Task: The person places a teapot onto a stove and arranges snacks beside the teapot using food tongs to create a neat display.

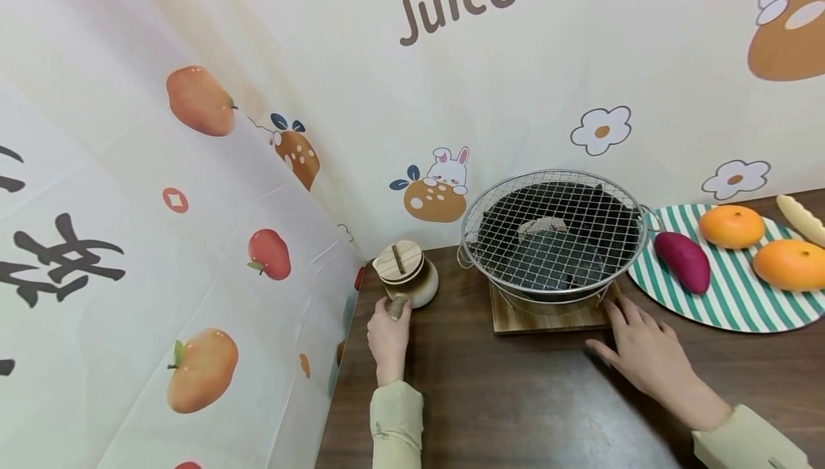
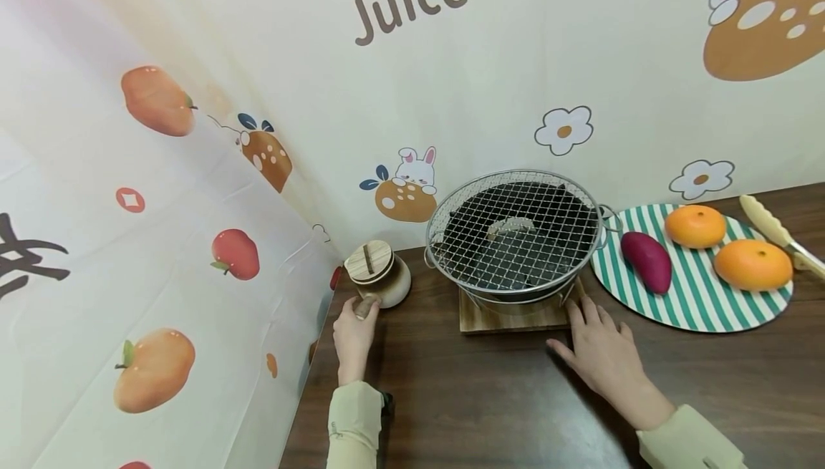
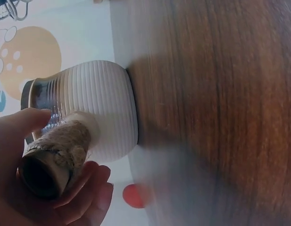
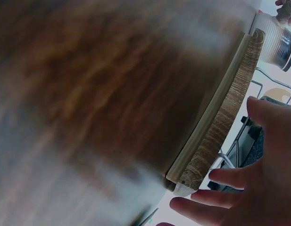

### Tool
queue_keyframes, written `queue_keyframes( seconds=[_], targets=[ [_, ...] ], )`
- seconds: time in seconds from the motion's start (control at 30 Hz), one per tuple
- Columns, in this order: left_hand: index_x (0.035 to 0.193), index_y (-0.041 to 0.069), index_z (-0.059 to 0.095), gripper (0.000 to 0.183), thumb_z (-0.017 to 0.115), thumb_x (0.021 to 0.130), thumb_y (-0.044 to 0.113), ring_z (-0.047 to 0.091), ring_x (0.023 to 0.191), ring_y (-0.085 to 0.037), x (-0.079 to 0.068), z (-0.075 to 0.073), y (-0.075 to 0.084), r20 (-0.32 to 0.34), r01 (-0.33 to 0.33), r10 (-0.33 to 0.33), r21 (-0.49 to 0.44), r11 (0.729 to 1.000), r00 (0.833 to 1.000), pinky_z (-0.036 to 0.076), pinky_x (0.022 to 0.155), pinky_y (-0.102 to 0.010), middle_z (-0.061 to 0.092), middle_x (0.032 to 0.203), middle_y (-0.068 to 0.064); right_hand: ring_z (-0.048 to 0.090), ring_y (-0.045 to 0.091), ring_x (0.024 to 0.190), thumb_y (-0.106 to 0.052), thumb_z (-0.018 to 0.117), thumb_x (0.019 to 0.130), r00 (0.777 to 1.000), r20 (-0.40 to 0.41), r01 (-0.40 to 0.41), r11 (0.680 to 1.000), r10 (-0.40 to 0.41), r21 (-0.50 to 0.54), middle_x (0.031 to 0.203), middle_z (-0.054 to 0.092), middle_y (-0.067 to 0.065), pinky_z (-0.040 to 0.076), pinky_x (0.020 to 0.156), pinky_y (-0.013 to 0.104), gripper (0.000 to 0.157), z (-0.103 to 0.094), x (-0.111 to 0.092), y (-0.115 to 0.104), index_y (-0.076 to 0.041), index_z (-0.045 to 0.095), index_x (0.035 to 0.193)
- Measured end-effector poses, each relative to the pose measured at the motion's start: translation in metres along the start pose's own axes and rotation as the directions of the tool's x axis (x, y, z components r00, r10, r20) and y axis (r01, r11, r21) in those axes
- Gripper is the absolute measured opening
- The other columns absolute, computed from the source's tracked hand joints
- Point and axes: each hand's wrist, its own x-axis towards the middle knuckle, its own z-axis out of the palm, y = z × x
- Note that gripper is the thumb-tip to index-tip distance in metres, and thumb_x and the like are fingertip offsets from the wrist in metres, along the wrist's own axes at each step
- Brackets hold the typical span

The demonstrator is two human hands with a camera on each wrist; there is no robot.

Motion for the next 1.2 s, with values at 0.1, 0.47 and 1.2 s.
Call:
queue_keyframes(
  seconds=[0.1, 0.47, 1.2],
  targets=[
    [0.117, 0.008, 0.066, 0.044, 0.071, 0.084, 0.036, 0.067, 0.076, -0.036, 0.001, 0.0, -0.002, -0.007, -0.004, 0.004, 0.0, 1.0, 1.0, 0.049, 0.061, -0.048, 0.073, 0.095, -0.019, 0.058, 0.051, 0.102, -0.044, 0.071, 0.081, 1.0, -0.031, -0.001, 1.0, 0.001, 0.0, 0.129, 0.046, 0.036, 0.047, 0.072, 0.064, 0.075, 0.001, 0.002, 0.001, 0.01, 0.049, 0.129],
    [0.106, 0.007, 0.071, 0.032, 0.071, 0.081, 0.027, 0.066, 0.068, -0.031, 0.001, -0.001, -0.002, -0.024, -0.033, 0.033, -0.031, 0.999, 0.999, 0.049, 0.062, -0.047, 0.073, 0.086, -0.016, 0.053, 0.027, 0.048, -0.03, 0.079, 0.072, 0.985, -0.168, 0.042, 0.999, -0.044, -0.017, 0.115, 0.052, 0.035, 0.045, 0.045, 0.046, 0.076, 0.006, 0.012, 0.004, 0.013, 0.048, 0.127],
    [0.095, 0.011, 0.077, 0.026, 0.079, 0.074, 0.027, 0.068, 0.065, -0.032, 0.0, 0.015, -0.012, -0.212, -0.046, 0.044, -0.005, 0.999, 0.976, 0.051, 0.061, -0.049, 0.075, 0.078, -0.013, 0.05, 0.024, 0.042, -0.023, 0.08, 0.075, 0.988, -0.15, 0.026, 1.0, -0.026, -0.001, 0.1, 0.051, 0.037, 0.046, 0.04, 0.04, 0.062, 0.008, 0.016, 0.001, 0.021, 0.05, 0.107]
  ],
)
